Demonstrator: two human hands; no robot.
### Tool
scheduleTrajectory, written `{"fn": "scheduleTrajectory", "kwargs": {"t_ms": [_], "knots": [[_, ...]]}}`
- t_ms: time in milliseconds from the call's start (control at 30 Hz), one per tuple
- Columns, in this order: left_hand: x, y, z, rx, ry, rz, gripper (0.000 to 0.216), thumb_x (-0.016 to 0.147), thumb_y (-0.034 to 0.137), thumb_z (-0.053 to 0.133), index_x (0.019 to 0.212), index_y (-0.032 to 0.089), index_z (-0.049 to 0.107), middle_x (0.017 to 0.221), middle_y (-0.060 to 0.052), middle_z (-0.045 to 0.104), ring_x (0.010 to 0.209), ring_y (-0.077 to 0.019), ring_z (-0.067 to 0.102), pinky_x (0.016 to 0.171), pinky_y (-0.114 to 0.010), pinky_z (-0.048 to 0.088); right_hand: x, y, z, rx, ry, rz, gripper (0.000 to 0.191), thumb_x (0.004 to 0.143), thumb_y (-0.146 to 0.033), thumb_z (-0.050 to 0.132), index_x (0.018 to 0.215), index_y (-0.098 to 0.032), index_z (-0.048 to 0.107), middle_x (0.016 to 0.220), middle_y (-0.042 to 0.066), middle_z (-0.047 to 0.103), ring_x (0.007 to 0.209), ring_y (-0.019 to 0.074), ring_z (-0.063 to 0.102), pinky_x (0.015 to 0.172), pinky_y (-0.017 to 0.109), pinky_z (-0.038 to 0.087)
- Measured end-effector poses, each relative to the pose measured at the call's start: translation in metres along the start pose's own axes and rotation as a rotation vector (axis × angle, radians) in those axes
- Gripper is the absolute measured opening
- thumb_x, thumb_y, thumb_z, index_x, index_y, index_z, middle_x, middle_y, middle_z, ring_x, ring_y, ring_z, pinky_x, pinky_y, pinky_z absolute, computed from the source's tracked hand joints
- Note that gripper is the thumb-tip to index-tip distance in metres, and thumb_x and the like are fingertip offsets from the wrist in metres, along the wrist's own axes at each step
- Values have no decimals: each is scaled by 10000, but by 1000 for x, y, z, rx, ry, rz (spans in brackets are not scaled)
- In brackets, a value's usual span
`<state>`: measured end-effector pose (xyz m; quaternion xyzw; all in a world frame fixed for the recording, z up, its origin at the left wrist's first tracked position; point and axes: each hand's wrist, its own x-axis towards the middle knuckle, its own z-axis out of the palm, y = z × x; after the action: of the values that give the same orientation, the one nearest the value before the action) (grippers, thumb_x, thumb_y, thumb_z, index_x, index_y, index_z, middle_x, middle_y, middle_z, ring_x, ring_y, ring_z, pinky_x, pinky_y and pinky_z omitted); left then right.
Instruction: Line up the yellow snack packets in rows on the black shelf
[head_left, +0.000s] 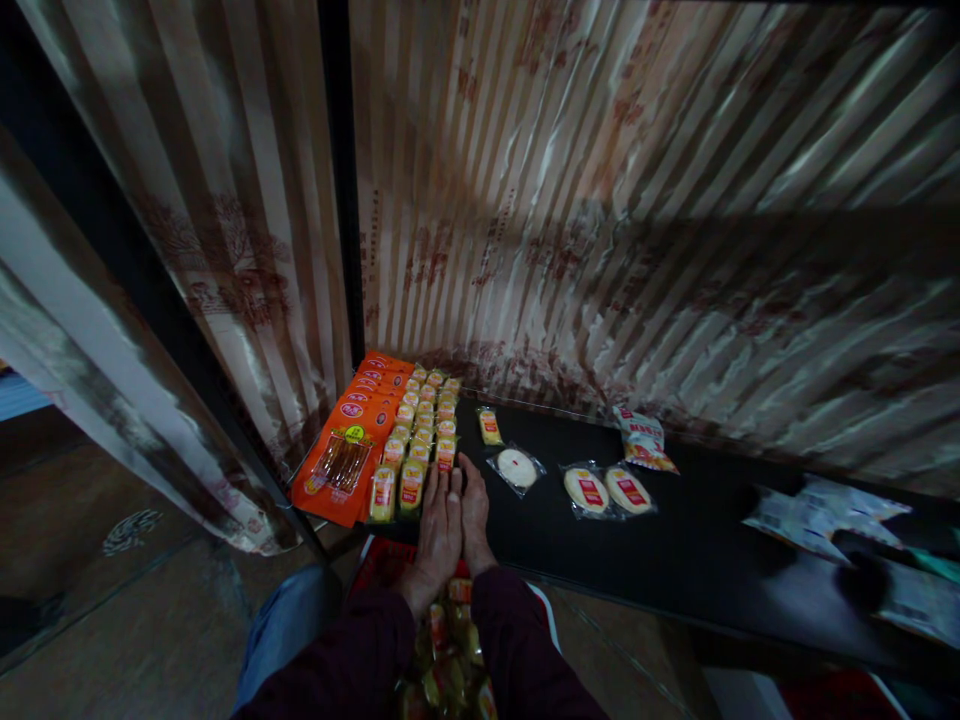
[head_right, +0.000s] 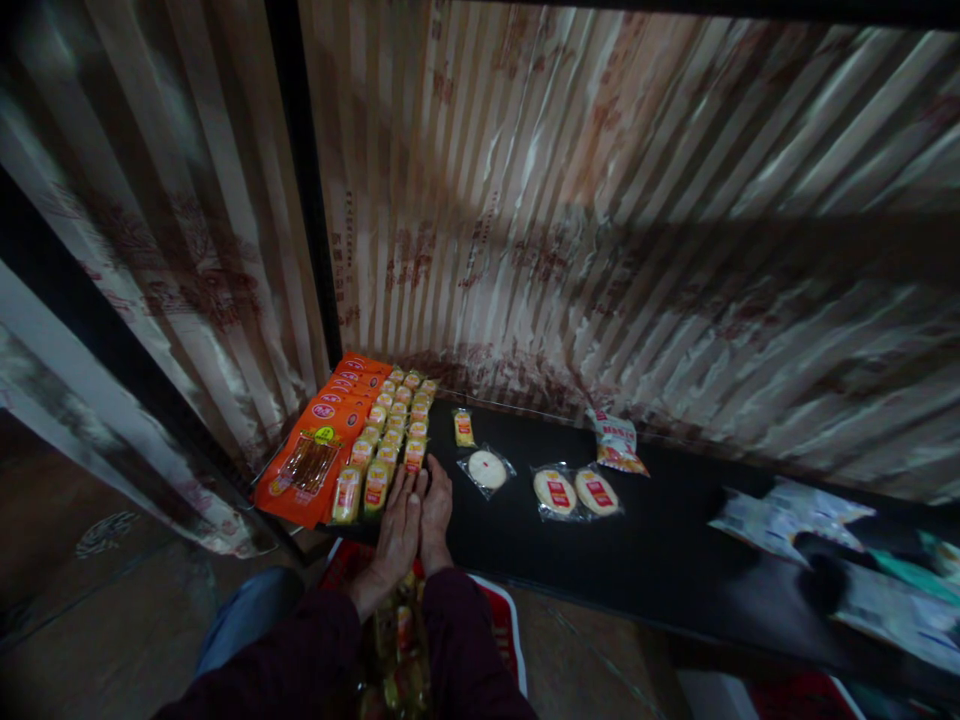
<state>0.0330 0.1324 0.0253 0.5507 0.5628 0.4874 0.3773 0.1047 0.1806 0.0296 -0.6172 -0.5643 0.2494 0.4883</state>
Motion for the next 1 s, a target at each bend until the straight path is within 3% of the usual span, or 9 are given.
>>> {"fn": "scheduleTrajectory", "kwargs": {"t_ms": [200,600,1000], "knots": [[-2,1,-3,-8,-29,103,505,960,368,311,1430,218,417,1545,-62,345,1471,-173,165,1221,-408,165,3,-25,-4,60,-13,-51,387,804,-354,446,1080,-231,688,1003,86,739,1070,259,637,945,400,472],[3,-2,-2,-18,19,49,526,950,375,328,1424,173,427,1542,-85,344,1449,-191,253,1216,-402,180,13,-12,6,64,-63,12,378,774,-373,459,1026,-242,709,954,75,747,1018,277,651,900,399,489],[11,-3,1,-26,31,44,547,946,399,310,1406,138,454,1530,-104,360,1443,-203,271,1214,-407,187,4,-45,-2,49,-43,-74,446,758,-287,424,1123,-263,680,961,47,735,1059,264,623,934,393,475]]}}
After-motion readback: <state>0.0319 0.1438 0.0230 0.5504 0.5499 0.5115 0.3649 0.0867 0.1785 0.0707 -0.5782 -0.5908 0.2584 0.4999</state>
